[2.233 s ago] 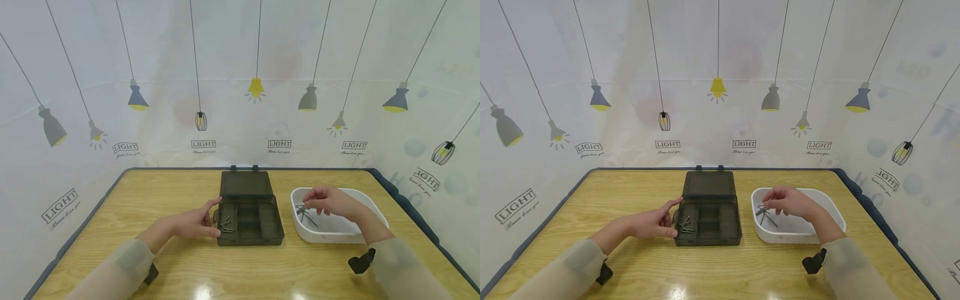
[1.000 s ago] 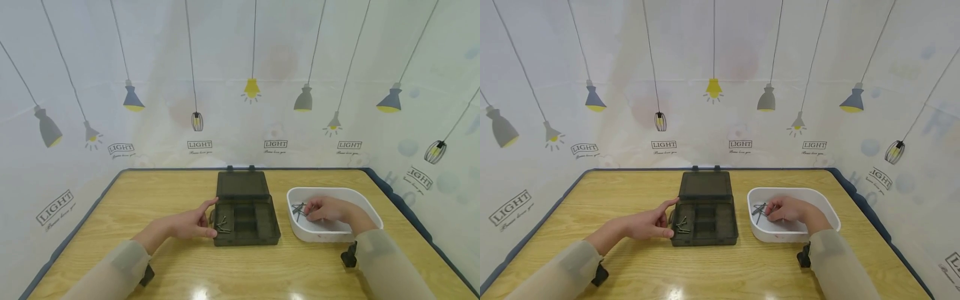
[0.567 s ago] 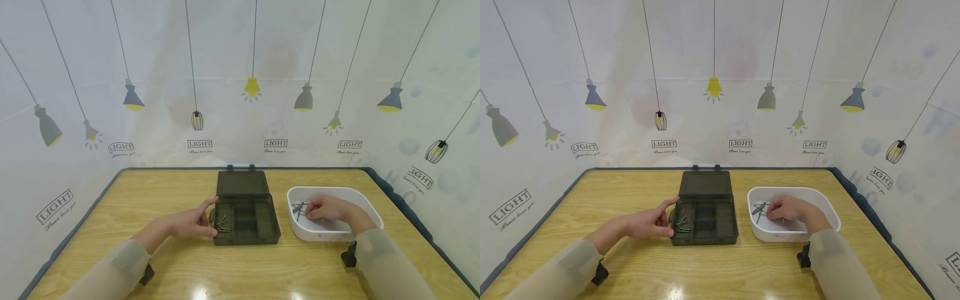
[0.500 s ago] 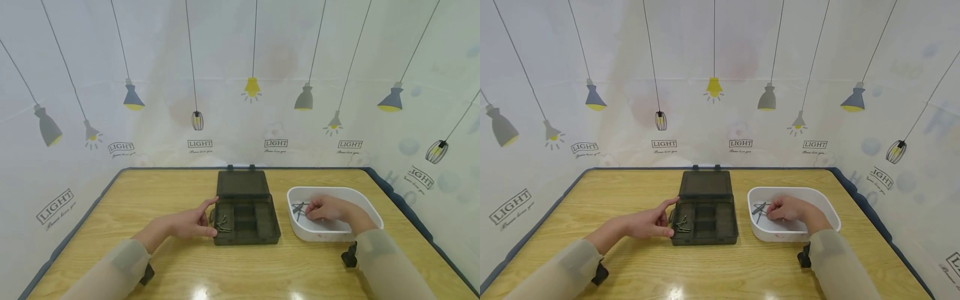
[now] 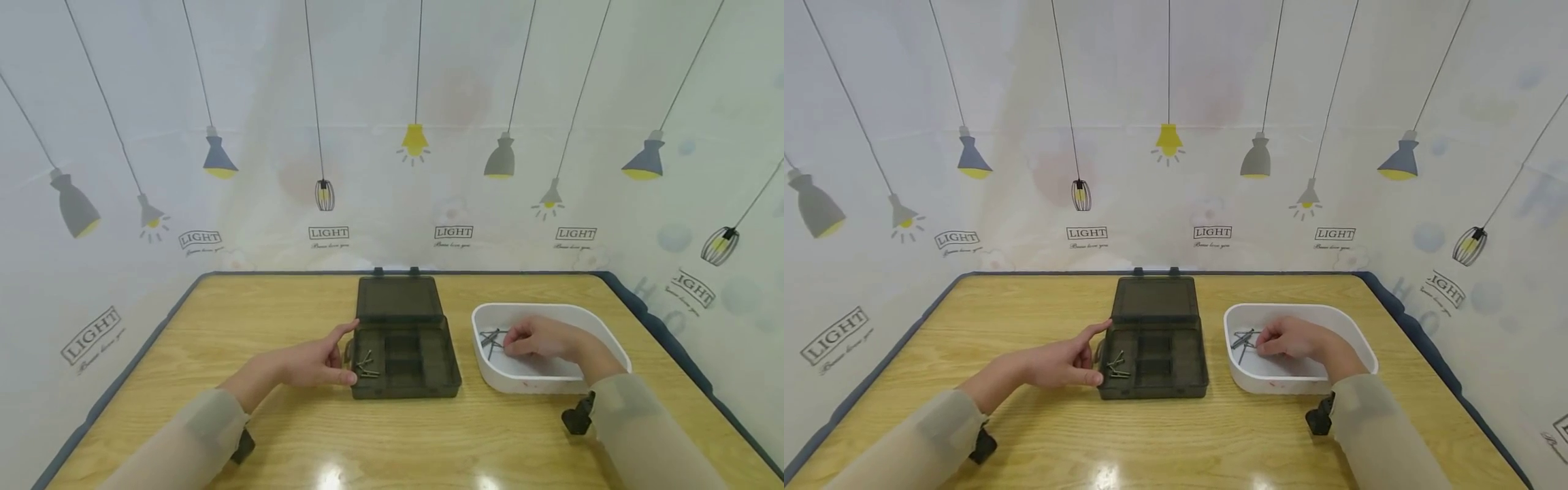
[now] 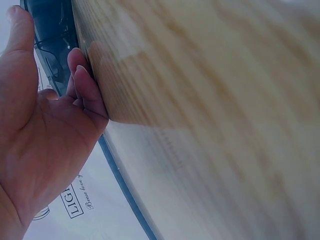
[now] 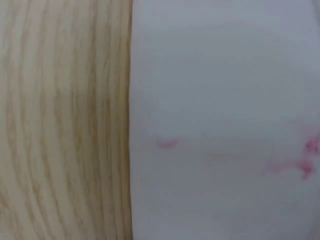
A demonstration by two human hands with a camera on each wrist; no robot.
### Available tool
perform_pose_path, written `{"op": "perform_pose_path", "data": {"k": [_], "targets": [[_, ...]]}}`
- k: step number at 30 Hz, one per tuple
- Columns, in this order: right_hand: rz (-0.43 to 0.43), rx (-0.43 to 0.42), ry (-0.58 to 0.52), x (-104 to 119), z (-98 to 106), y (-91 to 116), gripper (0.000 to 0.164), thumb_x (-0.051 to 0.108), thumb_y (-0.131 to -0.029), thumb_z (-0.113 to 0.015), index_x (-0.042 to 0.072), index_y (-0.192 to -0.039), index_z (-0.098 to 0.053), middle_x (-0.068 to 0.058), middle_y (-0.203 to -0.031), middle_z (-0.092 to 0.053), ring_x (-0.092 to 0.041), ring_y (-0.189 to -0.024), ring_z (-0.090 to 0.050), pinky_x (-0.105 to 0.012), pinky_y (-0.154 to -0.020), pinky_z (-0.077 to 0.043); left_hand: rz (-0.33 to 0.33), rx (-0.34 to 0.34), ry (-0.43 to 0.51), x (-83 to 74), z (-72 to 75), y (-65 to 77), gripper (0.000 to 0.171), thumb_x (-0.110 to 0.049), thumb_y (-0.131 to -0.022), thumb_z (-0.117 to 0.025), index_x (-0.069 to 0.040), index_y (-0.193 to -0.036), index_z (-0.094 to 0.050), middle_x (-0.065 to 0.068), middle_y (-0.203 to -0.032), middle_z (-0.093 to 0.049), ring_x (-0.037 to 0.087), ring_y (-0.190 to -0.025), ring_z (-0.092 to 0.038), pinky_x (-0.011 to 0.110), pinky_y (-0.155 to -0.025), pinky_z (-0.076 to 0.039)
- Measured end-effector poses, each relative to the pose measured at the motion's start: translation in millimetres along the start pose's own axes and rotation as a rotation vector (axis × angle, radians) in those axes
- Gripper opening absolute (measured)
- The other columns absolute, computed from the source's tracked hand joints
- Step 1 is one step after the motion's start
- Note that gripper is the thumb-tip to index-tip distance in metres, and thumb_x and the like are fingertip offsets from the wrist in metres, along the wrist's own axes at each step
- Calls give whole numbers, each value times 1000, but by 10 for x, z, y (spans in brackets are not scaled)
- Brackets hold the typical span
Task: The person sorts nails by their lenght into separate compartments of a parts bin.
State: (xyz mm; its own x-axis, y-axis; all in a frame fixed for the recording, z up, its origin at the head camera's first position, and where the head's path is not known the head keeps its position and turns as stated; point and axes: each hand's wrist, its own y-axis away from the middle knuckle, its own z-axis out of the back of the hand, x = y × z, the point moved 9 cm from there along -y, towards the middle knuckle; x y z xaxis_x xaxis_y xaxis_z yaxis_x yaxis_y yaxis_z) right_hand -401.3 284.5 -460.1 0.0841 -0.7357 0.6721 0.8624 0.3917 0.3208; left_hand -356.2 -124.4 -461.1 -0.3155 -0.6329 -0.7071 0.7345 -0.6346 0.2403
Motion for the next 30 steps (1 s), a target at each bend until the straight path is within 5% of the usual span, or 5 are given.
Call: {"op": "perform_pose_path", "data": {"k": [20, 30], "targets": [[54, -194, -131, 250, 111, 157, 32, 30, -108, -72, 9, -133, -73, -11, -123, -74, -26, -105, -63, -38, -88, -56, -5, 2, 6, 8, 16, -3, 115, -49, -103, -77, -22, -178, 6, 7, -108, -63, 19, -98, -60, 36, -89, -50], [205, -257, -207, 697, 50, 281, 28, 23, -109, -71, 0, -126, -67, -19, -113, -75, -25, -102, -73, -35, -78, -62, -7, 6, 14, 4, 6, 7, 115, -49, -103, -77, -21, -178, 6, 7, -108, -63, 19, -98, -60, 36, -89, -50]]}}
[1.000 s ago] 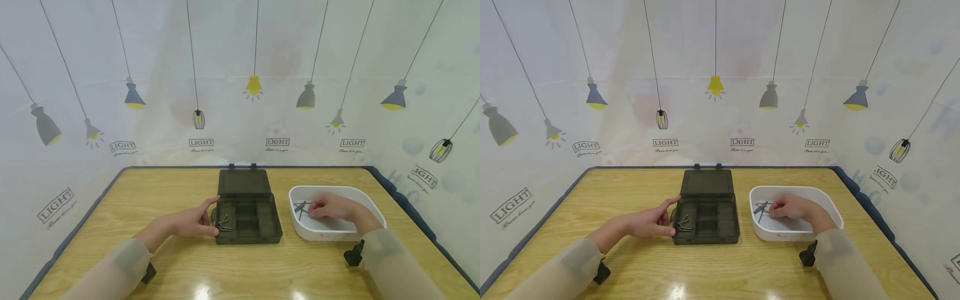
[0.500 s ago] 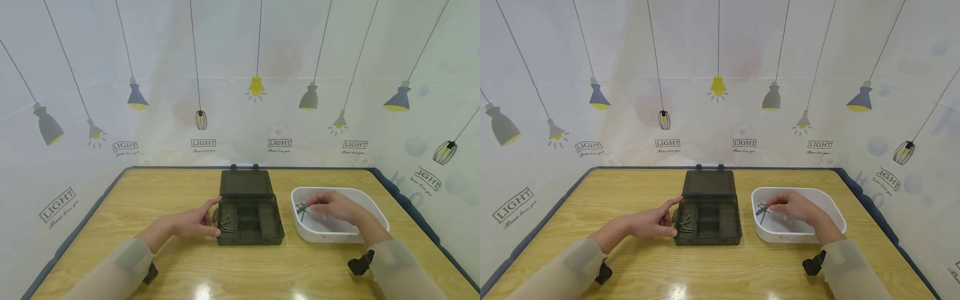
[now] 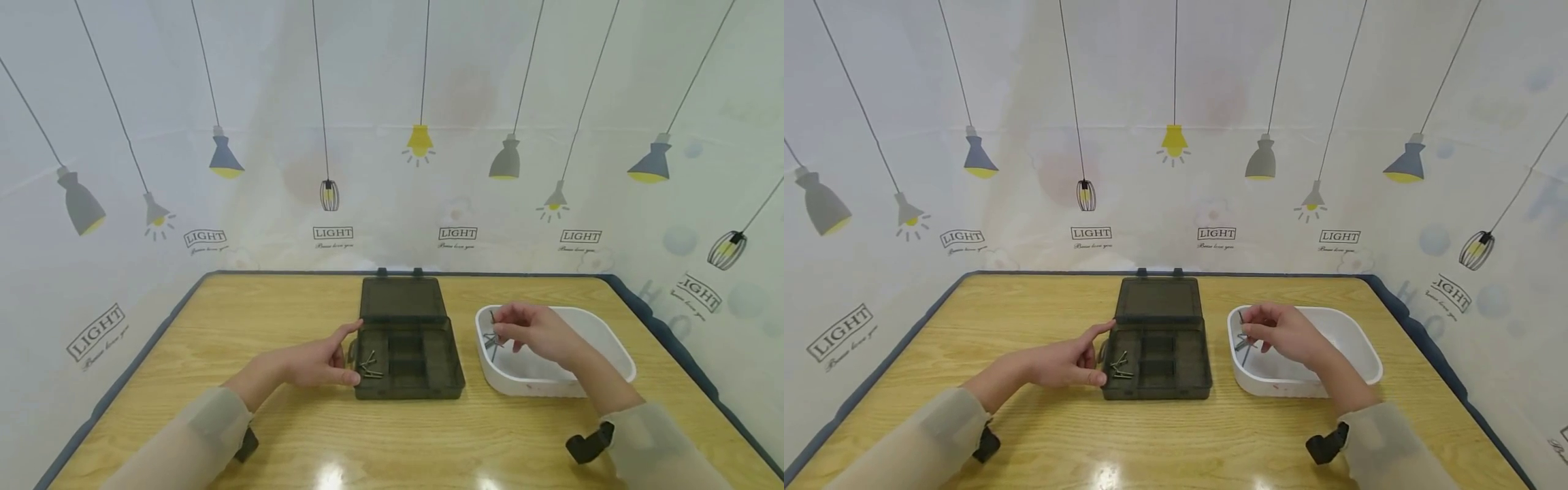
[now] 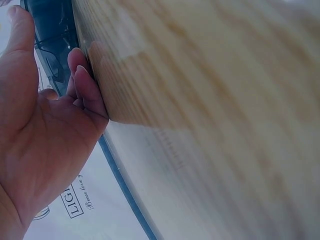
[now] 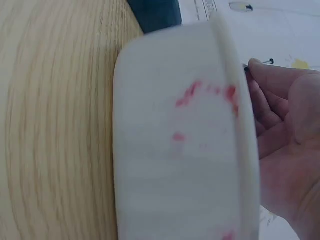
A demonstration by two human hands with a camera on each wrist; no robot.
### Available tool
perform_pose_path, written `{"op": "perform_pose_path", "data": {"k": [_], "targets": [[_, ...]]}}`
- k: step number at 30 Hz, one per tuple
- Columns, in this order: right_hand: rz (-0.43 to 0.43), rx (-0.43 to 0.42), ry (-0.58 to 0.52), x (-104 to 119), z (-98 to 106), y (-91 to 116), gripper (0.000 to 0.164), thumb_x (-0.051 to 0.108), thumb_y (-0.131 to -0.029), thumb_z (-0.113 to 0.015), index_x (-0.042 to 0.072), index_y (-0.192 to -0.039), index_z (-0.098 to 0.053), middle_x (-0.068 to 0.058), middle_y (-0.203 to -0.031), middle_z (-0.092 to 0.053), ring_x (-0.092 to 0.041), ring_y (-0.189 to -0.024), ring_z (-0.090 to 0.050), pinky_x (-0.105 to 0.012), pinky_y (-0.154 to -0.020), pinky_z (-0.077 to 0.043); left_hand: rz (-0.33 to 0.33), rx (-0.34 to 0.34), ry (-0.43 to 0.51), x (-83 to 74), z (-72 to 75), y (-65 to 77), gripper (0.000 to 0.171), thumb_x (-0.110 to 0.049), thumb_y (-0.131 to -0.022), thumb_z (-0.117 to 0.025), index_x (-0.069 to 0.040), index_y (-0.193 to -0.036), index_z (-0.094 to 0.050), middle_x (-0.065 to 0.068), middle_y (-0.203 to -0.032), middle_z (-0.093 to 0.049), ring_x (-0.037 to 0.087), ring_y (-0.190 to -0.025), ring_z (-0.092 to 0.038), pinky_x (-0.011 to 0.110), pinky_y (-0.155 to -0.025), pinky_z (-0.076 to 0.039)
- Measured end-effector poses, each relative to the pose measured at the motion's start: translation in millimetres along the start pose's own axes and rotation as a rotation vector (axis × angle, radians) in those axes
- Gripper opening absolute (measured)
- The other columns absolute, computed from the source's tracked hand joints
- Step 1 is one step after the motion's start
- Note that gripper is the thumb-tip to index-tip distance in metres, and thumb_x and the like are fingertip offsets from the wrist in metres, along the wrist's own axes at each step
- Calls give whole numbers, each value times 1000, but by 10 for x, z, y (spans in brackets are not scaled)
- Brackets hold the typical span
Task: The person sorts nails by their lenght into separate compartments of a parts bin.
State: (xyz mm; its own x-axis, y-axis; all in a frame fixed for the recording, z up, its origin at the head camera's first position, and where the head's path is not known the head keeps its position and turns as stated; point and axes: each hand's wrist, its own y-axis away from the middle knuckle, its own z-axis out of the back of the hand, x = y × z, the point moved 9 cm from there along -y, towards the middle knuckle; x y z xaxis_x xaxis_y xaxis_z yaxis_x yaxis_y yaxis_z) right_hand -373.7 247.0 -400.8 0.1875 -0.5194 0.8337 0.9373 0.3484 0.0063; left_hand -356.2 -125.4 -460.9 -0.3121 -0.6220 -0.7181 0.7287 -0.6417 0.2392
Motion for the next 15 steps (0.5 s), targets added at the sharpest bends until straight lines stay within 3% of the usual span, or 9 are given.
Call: {"op": "perform_pose_path", "data": {"k": [5, 10, 15], "targets": [[17, -7, -30, 167, -116, -21, 31, 26, -109, -73, 1, -125, -66, -18, -110, -74, -26, -97, -73, -35, -74, -60, 3, -3, 2, 14, -6, 5, 116, -48, -102, -78, -21, -178, 6, 7, -107, -64, 19, -98, -60, 36, -88, -50], [-7, 15, -51, 253, -259, -82, 32, 30, -107, -75, 3, -123, -68, -13, -102, -72, -17, -75, -63, -32, -63, -51, 3, -4, 5, 29, -9, 3, 115, -49, -103, -77, -22, -178, 6, 7, -107, -64, 19, -98, -60, 36, -89, -50], [-30, 56, -75, 308, -420, -137, 27, 29, -106, -77, 7, -118, -71, -6, -98, -72, -17, -65, -64, -28, -51, -44, 6, -4, 2, 33, -11, 2, 115, -49, -102, -77, -23, -178, 6, 6, -108, -64, 19, -98, -60, 36, -88, -50]]}}
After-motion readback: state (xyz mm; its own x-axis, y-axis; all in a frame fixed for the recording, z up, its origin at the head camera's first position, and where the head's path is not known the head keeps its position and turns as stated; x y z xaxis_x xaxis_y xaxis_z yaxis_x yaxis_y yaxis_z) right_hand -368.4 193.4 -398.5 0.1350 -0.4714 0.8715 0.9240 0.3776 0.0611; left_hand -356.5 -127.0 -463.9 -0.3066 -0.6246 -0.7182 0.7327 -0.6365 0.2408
